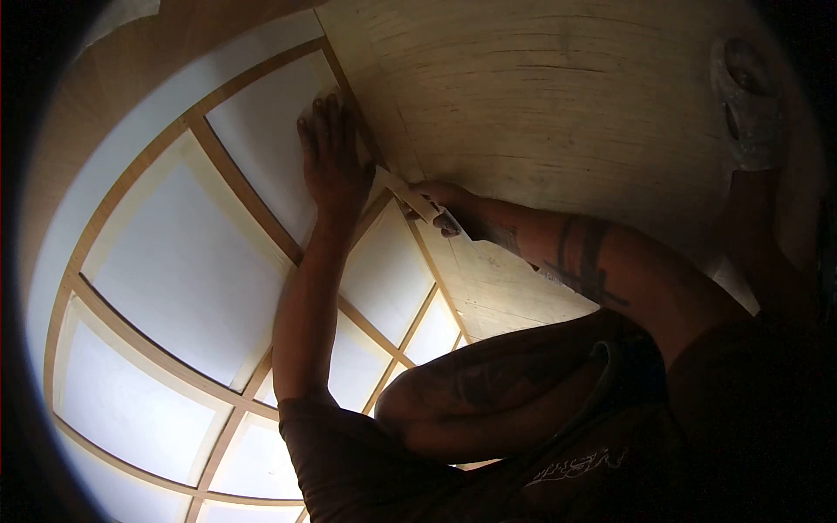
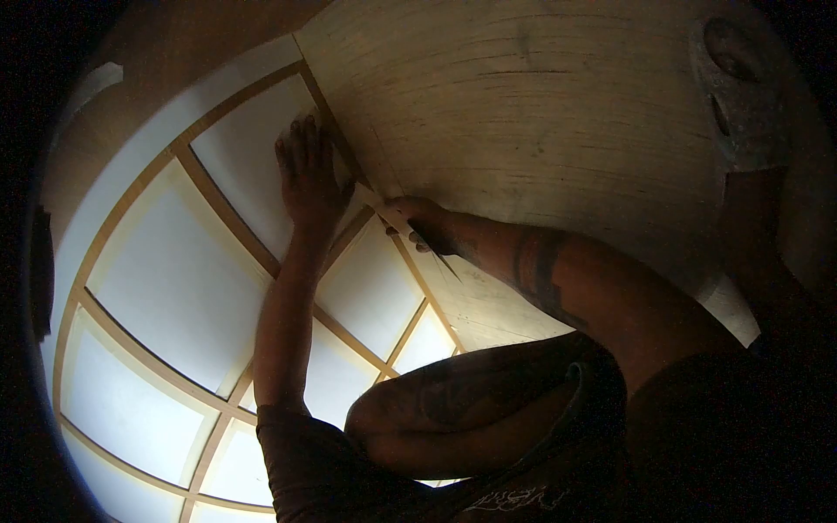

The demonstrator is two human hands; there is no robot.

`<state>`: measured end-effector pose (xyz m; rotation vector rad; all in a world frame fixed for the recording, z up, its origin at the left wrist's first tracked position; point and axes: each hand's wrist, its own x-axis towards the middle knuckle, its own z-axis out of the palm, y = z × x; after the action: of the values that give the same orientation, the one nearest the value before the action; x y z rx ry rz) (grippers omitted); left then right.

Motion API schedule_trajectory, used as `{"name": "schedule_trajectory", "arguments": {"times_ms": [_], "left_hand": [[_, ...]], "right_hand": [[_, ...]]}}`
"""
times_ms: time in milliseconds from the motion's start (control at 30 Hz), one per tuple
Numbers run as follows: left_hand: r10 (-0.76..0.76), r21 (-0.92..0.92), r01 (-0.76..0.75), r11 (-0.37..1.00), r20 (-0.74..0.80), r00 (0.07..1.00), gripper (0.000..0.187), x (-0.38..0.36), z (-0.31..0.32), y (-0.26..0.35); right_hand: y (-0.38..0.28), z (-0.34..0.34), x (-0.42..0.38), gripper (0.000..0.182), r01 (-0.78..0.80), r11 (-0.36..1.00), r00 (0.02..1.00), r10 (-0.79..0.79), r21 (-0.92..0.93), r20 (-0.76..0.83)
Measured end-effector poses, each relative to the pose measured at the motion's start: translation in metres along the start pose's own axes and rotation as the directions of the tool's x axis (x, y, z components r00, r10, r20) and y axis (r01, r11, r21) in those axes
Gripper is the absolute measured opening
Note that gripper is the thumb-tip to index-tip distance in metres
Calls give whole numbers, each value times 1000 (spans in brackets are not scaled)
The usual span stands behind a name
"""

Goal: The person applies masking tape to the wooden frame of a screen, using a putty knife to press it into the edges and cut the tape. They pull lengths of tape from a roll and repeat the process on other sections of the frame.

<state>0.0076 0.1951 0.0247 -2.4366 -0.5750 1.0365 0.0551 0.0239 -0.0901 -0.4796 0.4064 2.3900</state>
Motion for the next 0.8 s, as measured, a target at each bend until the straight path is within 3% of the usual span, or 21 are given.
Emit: {"name": "schedule_trajectory", "arguments": {"times_ms": [167, 333, 467, 533, 667, 733, 800], "left_hand": [[1, -6, -1, 1000, -2, 1000, 97, -2, 2, 0], [9, -46, -9, 999, 1, 1000, 100, -10, 6, 3], [-38, -25, 39, 999, 13, 999, 103, -13, 8, 8], [-48, -19, 49, 999, 19, 999, 103, -15, 7, 8], [-55, -28, 56, 998, 33, 998, 102, -16, 6, 9], [-61, -27, 62, 998, 40, 997, 102, -16, 6, 10], [-60, -35, 62, 998, 34, 998, 102, -16, 6, 11]], "right_hand": [[9, -1, -4, 36, 22, 999, 998, -21, 29, -54], [6, 13, 1, 47, 49, 990, 987, -68, -130, -147], [9, 17, 2, 48, 101, 993, 980, -111, -66, -165], [12, 11, 5, 59, 93, 994, 990, -98, -54, -104], [14, 7, 10, 59, 57, 996, 995, -63, -75, -78], [13, 15, 8, 45, 69, 996, 986, -75, -49, -148], [12, 16, 8, 44, 89, 995, 984, -96, -50, -147]]}}
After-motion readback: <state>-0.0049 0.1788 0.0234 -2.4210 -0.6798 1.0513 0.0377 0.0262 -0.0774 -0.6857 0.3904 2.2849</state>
